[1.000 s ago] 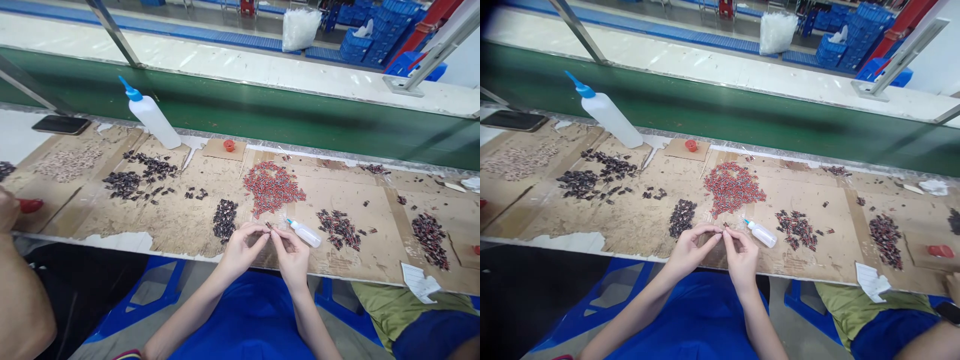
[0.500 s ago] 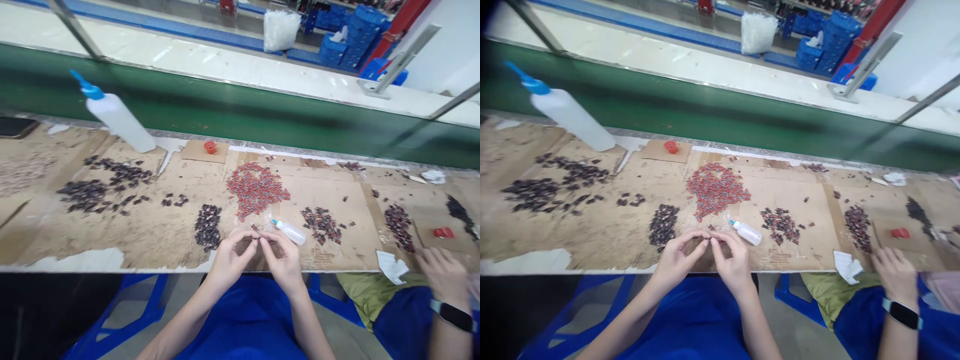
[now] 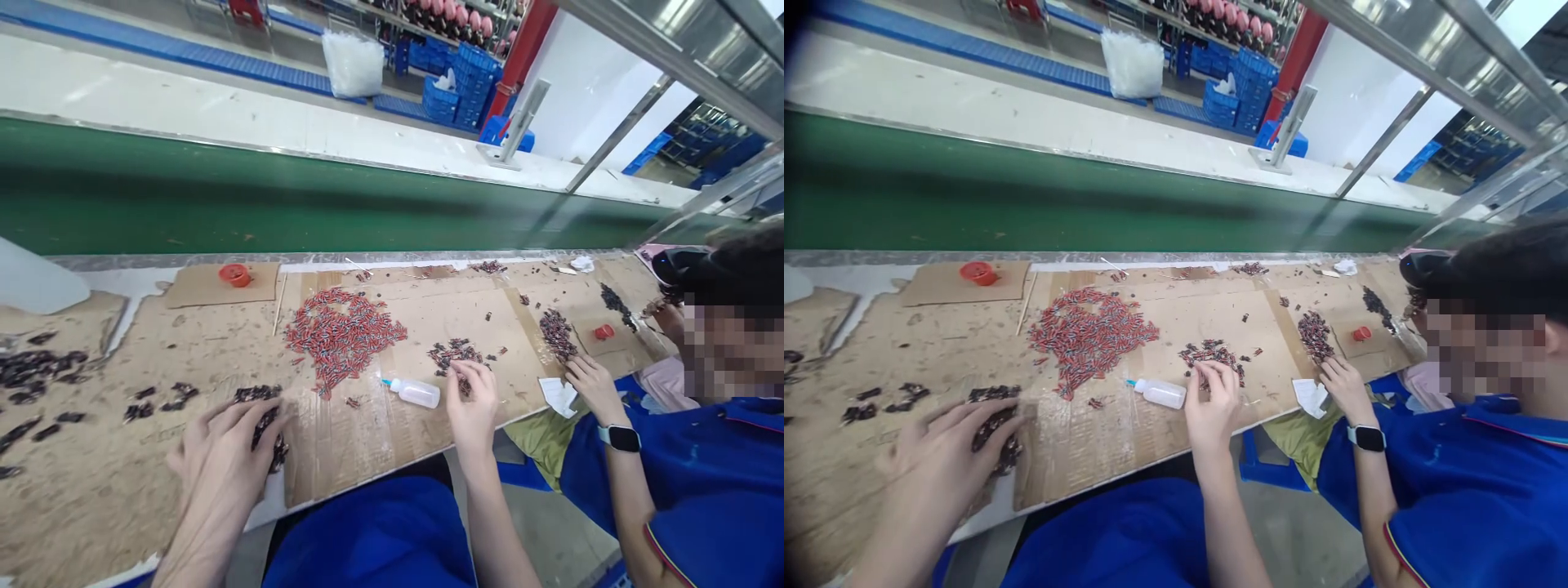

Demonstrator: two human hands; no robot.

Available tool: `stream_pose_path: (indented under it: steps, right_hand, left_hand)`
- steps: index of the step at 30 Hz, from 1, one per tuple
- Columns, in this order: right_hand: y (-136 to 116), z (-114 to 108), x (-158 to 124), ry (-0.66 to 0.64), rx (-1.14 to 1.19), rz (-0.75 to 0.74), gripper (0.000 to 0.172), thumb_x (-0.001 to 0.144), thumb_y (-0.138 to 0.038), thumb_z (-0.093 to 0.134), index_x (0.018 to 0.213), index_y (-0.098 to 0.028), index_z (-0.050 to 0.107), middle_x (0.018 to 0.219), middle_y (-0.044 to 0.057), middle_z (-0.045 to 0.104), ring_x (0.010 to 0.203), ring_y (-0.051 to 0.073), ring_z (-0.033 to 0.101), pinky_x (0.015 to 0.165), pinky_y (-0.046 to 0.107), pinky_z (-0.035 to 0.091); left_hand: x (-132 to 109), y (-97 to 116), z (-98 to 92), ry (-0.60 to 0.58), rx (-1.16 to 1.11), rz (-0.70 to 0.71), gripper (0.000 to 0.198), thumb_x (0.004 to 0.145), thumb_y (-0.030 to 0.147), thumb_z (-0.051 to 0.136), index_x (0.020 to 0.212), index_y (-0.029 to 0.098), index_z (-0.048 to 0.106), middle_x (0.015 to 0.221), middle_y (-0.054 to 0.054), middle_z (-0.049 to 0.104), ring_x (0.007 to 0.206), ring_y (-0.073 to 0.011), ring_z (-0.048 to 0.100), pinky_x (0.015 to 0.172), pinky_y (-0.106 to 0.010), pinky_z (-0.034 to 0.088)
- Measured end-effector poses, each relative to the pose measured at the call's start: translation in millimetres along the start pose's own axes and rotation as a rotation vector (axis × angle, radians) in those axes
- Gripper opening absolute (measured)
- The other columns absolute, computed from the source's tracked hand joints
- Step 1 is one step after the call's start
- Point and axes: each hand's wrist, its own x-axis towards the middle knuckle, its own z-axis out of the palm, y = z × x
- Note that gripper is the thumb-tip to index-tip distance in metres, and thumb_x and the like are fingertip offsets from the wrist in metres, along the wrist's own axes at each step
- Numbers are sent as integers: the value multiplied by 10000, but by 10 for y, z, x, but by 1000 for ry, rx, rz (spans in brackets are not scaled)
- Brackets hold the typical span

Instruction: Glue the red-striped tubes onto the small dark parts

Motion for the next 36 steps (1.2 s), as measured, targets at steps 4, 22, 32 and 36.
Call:
stream_pose_path:
  steps: [4, 22, 32, 36]
  right_hand:
    - [-30, 15, -53, -362, -29, -219, 248, 825, -256, 645, 1065, -200, 672, 996, 109, 651, 1014, 266, 536, 879, 454, 510]
    - [31, 145, -125, -395, 397, 149, 331, 862, -404, 576, 1122, -212, 646, 1098, 83, 694, 965, 216, 655, 843, 351, 536]
    - [-14, 219, -133, -251, 870, 533, 335, 676, -412, 689, 917, -190, 624, 670, -18, 606, 504, 99, 506, 421, 191, 372]
    - [95, 226, -114, -156, 943, 633, 281, 632, -366, 703, 829, -182, 622, 727, 7, 623, 547, 105, 516, 429, 199, 359]
  left_hand:
    - [-15, 53, -4, 13, 131, -3, 270, 877, 345, 504, 728, 250, 708, 807, -65, 717, 821, -293, 569, 688, -418, 380]
    - [-12, 546, 187, -140, -393, 213, 366, 880, 525, 513, 713, 253, 693, 715, -8, 734, 728, -219, 656, 704, -342, 422]
    - [280, 1014, 421, -233, -368, 227, 109, 833, 261, 650, 733, 219, 664, 741, -20, 715, 776, -223, 616, 688, -321, 410]
    - [223, 936, 355, -185, -564, 186, 54, 843, 253, 655, 832, 209, 683, 822, -28, 731, 797, -194, 648, 727, -310, 480]
